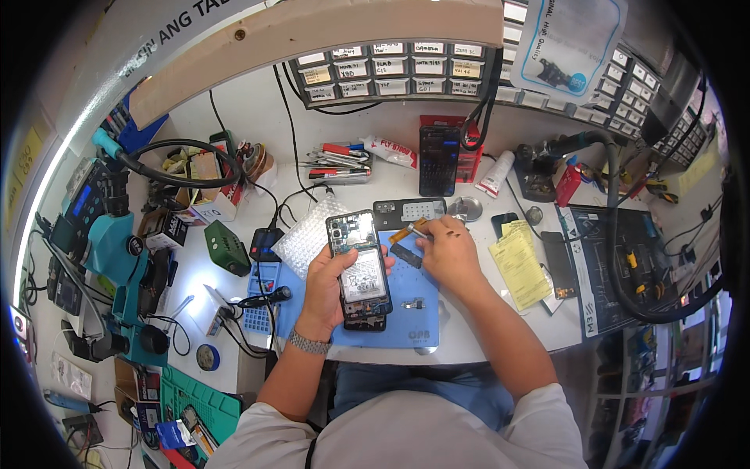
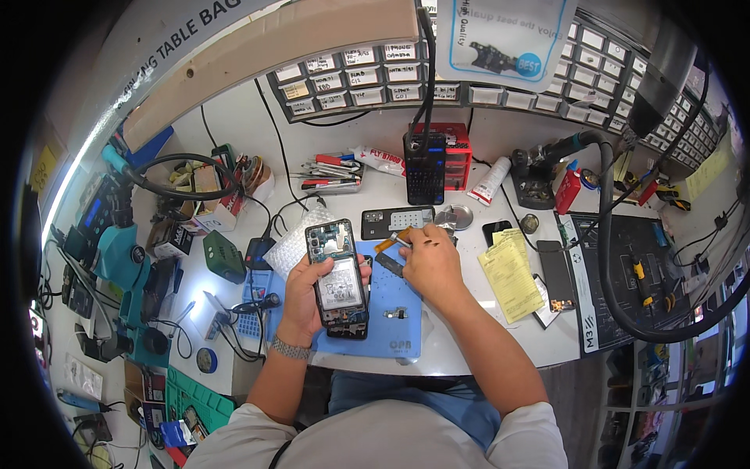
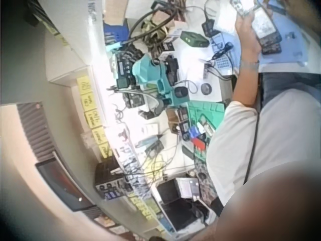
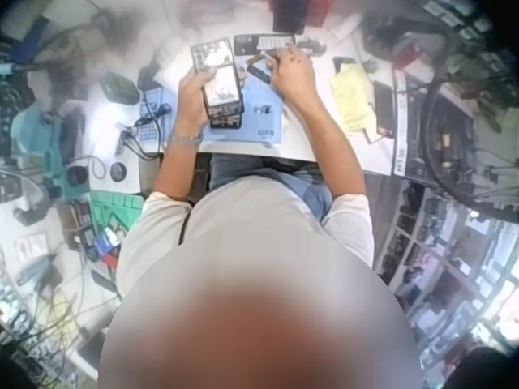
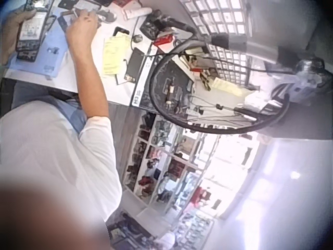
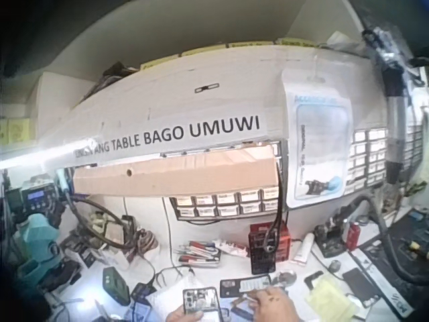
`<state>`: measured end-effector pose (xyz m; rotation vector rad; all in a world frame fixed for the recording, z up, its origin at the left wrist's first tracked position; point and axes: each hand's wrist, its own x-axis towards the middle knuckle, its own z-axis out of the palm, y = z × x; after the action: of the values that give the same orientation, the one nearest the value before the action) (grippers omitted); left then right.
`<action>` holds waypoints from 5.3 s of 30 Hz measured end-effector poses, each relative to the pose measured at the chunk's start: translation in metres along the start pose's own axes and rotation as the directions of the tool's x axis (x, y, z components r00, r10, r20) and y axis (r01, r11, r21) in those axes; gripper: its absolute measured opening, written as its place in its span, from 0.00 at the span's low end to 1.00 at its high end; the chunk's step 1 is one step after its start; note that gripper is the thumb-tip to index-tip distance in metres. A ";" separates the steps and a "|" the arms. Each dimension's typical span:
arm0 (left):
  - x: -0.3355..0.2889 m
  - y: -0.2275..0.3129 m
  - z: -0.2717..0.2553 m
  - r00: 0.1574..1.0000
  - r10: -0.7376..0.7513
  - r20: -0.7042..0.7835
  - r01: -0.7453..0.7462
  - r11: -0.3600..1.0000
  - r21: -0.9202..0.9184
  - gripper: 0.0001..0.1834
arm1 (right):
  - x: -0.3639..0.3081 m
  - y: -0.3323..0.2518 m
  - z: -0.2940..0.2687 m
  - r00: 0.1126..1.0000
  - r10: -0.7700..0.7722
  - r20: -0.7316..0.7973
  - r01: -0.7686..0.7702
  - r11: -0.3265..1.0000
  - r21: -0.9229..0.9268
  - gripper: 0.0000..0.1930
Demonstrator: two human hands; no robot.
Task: The person disassembles a smartphone, removes the battery, and uses a screwdriver to adjust internal components. They then reassemble the phone and place it in a box.
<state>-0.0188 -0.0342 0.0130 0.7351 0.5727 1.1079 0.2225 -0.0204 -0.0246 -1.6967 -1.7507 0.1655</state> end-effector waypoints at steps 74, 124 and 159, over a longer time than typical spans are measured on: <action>0.015 0.001 -0.041 0.976 -0.078 -0.205 0.042 0.984 -0.171 0.18 | 0.149 -0.197 0.080 0.790 -0.214 0.575 0.534 0.702 -0.472 0.11; 0.016 -0.018 -0.057 0.973 0.044 -0.228 -0.049 0.999 -0.013 0.13 | 0.110 -0.286 0.129 0.517 -0.773 0.368 0.697 0.630 0.343 0.23; 0.018 -0.020 -0.054 0.985 0.155 -0.078 -0.161 0.983 -0.092 0.17 | 0.072 -0.171 0.019 0.863 -0.505 -0.005 0.433 0.733 0.525 0.13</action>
<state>-0.0406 -0.0095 -0.0375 0.6668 0.5219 1.3046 0.0758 0.0285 0.0789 -0.8398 -1.9614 0.4807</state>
